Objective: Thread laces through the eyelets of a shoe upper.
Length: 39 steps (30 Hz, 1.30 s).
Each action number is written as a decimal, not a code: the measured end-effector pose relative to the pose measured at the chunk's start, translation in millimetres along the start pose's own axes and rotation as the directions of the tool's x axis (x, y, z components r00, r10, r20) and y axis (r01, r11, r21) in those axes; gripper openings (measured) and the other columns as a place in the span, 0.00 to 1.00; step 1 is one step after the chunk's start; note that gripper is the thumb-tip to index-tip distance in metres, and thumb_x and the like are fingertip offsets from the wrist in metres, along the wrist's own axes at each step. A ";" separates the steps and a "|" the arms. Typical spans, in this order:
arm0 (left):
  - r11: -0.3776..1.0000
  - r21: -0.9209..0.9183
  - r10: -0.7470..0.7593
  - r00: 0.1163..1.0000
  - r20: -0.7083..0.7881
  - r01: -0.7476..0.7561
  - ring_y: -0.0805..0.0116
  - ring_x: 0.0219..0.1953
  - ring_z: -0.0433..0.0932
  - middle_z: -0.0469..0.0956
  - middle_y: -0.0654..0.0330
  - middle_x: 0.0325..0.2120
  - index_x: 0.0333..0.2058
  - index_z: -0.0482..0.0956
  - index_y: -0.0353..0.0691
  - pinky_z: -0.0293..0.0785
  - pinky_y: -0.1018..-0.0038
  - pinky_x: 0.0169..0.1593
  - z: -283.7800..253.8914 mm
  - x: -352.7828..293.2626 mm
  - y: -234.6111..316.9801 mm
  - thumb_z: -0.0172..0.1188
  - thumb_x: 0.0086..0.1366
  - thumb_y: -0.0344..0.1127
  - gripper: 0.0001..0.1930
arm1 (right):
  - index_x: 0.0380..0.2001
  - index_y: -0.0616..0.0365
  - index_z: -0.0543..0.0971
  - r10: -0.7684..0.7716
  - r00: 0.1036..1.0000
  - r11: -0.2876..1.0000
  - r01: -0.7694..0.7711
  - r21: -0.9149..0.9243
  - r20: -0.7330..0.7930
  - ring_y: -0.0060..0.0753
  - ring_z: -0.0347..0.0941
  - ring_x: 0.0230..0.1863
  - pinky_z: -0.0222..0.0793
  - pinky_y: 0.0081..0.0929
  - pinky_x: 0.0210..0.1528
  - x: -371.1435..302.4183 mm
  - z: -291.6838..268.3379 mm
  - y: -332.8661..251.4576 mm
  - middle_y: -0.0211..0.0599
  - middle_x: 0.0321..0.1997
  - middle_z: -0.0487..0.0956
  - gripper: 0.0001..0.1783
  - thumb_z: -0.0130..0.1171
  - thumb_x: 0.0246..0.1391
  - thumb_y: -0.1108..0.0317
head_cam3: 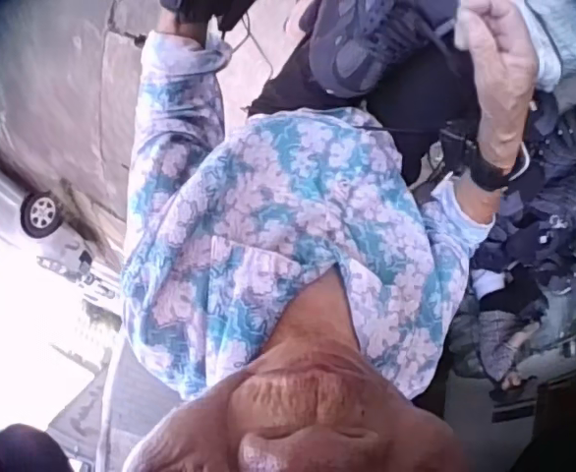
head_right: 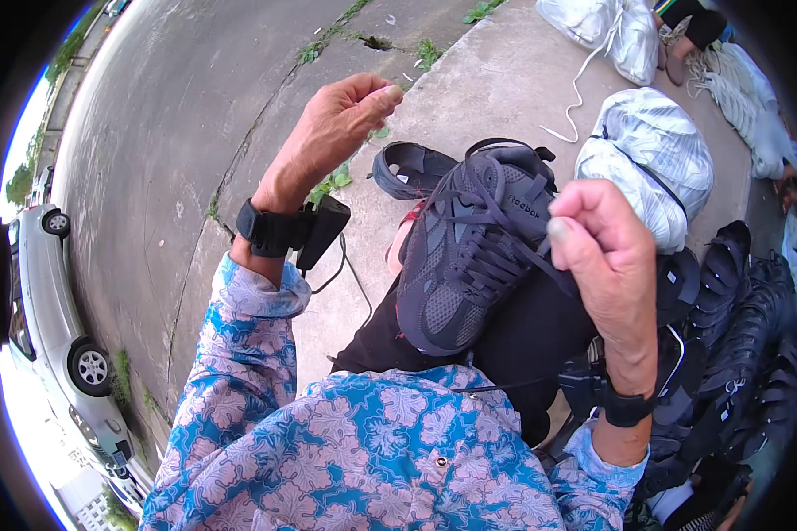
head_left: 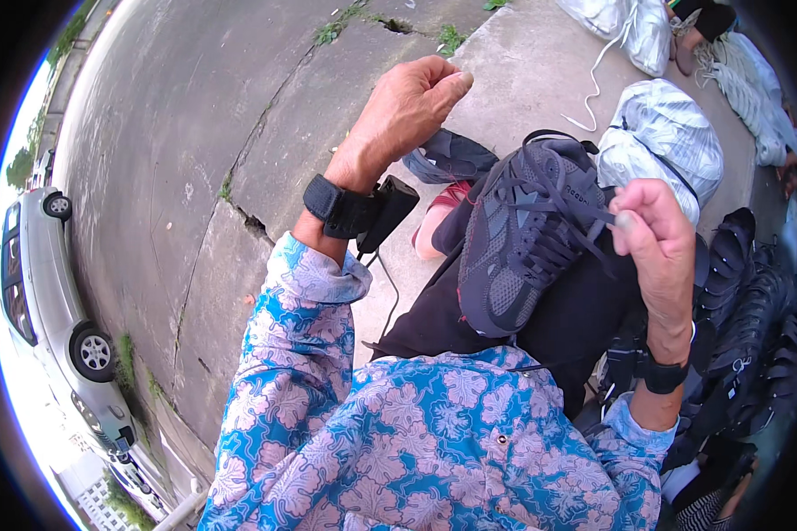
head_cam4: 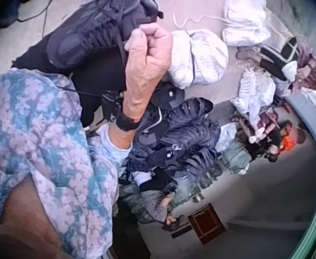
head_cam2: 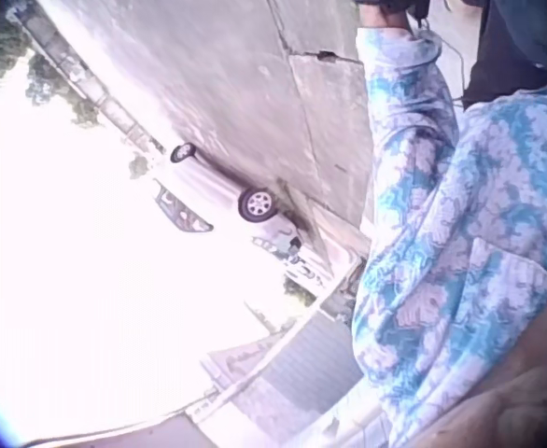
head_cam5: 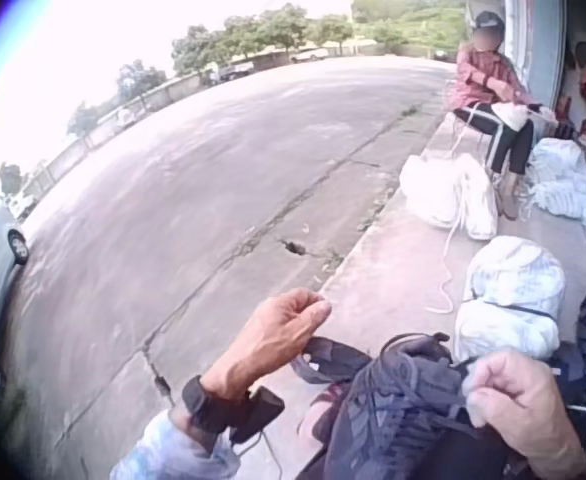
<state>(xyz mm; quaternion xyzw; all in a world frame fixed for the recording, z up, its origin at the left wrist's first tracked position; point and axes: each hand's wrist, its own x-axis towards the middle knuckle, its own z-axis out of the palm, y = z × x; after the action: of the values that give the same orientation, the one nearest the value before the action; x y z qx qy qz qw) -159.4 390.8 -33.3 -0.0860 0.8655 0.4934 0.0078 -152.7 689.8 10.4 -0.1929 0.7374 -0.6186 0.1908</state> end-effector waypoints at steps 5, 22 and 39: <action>0.977 0.150 0.127 0.979 0.157 -0.151 0.63 0.34 0.78 0.80 0.53 0.32 0.43 0.80 0.34 0.74 0.67 0.35 33.3 6.5 16.4 0.52 0.68 0.53 0.24 | 0.39 0.57 0.70 -0.165 0.985 0.973 0.170 0.158 -0.043 0.12 0.60 0.24 0.62 0.28 0.59 -15.8 -52.3 -16.9 0.21 0.24 0.65 0.10 0.54 0.61 0.63; 0.689 0.416 0.428 0.796 0.428 -0.594 0.51 0.41 0.75 0.75 0.50 0.35 0.39 0.81 0.35 0.71 0.65 0.44 117.1 -22.7 88.9 0.64 0.59 0.48 0.21 | 0.34 0.63 0.78 0.097 0.897 0.755 -0.349 -0.556 -0.431 0.36 0.76 0.30 0.70 0.30 0.34 -176.9 -77.5 76.2 0.42 0.28 0.79 0.06 0.55 0.55 0.72; 0.793 0.342 0.345 0.835 0.428 -0.503 0.57 0.31 0.78 0.78 0.50 0.28 0.35 0.82 0.35 0.73 0.67 0.37 123.6 -13.8 89.9 0.63 0.60 0.40 0.13 | 0.42 0.59 0.78 0.152 0.767 0.384 0.536 0.752 -0.624 0.37 0.75 0.48 0.70 0.41 0.56 -150.3 -86.1 100.6 0.39 0.43 0.79 0.10 0.58 0.59 0.67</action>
<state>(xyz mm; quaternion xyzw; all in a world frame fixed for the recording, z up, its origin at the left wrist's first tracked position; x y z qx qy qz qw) -168.6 543.3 -18.7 0.2051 0.9356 0.2798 0.0655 -74.2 856.4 -68.4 0.0594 0.2691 -0.9594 -0.0606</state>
